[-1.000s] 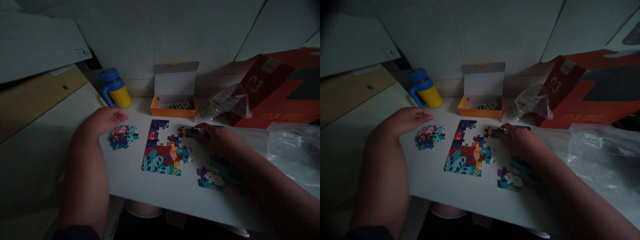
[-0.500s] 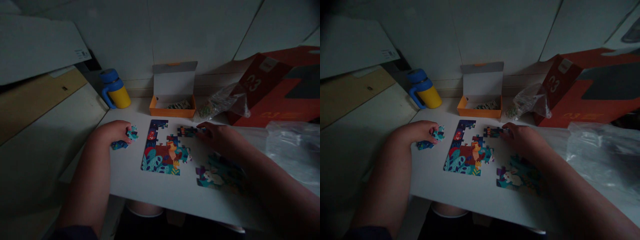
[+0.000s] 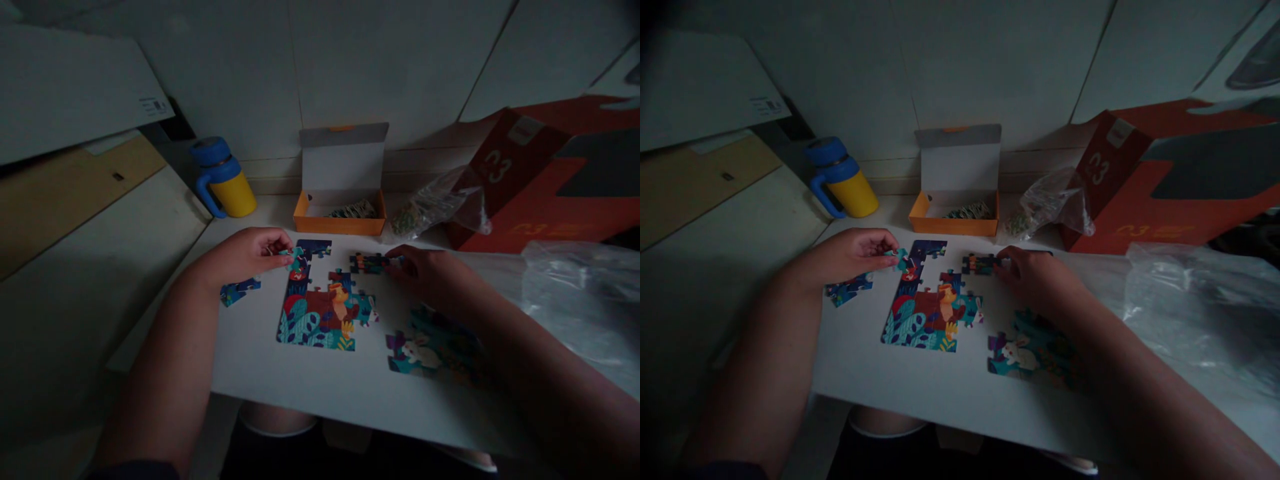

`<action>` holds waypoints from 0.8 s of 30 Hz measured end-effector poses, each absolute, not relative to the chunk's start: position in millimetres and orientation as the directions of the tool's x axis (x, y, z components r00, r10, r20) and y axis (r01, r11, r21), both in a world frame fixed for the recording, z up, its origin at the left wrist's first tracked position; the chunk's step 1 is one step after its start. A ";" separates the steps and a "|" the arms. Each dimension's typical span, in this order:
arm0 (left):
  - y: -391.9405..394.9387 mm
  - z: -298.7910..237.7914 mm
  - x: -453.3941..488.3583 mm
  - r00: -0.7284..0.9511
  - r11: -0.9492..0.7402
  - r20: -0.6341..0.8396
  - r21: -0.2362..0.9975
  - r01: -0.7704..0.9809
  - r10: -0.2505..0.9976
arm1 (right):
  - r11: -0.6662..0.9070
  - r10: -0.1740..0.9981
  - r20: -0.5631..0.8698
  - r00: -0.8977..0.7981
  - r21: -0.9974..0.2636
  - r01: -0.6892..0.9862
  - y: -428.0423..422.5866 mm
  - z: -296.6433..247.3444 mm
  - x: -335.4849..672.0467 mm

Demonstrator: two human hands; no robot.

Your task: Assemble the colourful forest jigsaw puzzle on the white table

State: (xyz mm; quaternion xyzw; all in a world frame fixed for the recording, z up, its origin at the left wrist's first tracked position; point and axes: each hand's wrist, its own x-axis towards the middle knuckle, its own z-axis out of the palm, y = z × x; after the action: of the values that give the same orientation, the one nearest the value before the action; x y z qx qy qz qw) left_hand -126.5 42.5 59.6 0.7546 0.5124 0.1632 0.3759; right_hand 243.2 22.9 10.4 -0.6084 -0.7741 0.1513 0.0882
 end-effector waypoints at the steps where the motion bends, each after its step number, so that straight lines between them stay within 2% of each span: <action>1: 40.8 57.5 -118.1 0.441 -0.172 -0.136 0.789 0.589 0.887 | 0.221 0.967 -0.045 -0.251 -0.347 0.911 22.6 10.6 242.9; 4: 36.6 45.7 -93.8 0.481 -0.091 -0.162 0.883 0.460 0.862 | 0.228 0.963 -0.055 -0.265 -0.365 0.903 21.7 10.7 242.1; 8: 32.5 26.8 -67.1 0.516 -0.022 -0.163 0.943 0.333 0.841 | 0.237 0.961 -0.041 -0.274 -0.389 0.890 21.2 9.9 242.2; 13: 27.6 9.3 -41.8 0.444 0.102 -0.133 0.990 0.095 0.886 | 0.258 0.957 -0.004 -0.291 -0.448 0.856 19.1 13.3 240.7; 16: 23.9 1.9 -28.8 0.413 0.240 -0.181 0.966 -0.096 0.893 | 0.316 0.934 0.031 -0.356 -0.539 0.781 15.4 16.9 239.2; 19: 18.9 -3.0 -17.2 0.432 0.358 -0.246 0.912 -0.199 0.868 | 0.369 0.890 0.049 -0.453 -0.661 0.653 12.0 17.2 237.4; 24: 9.4 -9.4 -4.9 0.491 0.421 -0.313 0.898 -0.124 0.813 | 0.278 0.856 0.044 -0.515 -0.879 0.387 9.3 13.2 231.1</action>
State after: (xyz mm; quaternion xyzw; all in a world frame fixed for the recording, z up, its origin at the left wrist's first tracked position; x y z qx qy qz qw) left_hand -4.9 9.4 -9.4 0.4364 0.3945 0.3145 0.7450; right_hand 231.1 9.3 13.2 -0.4127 -0.7529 0.4365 0.2688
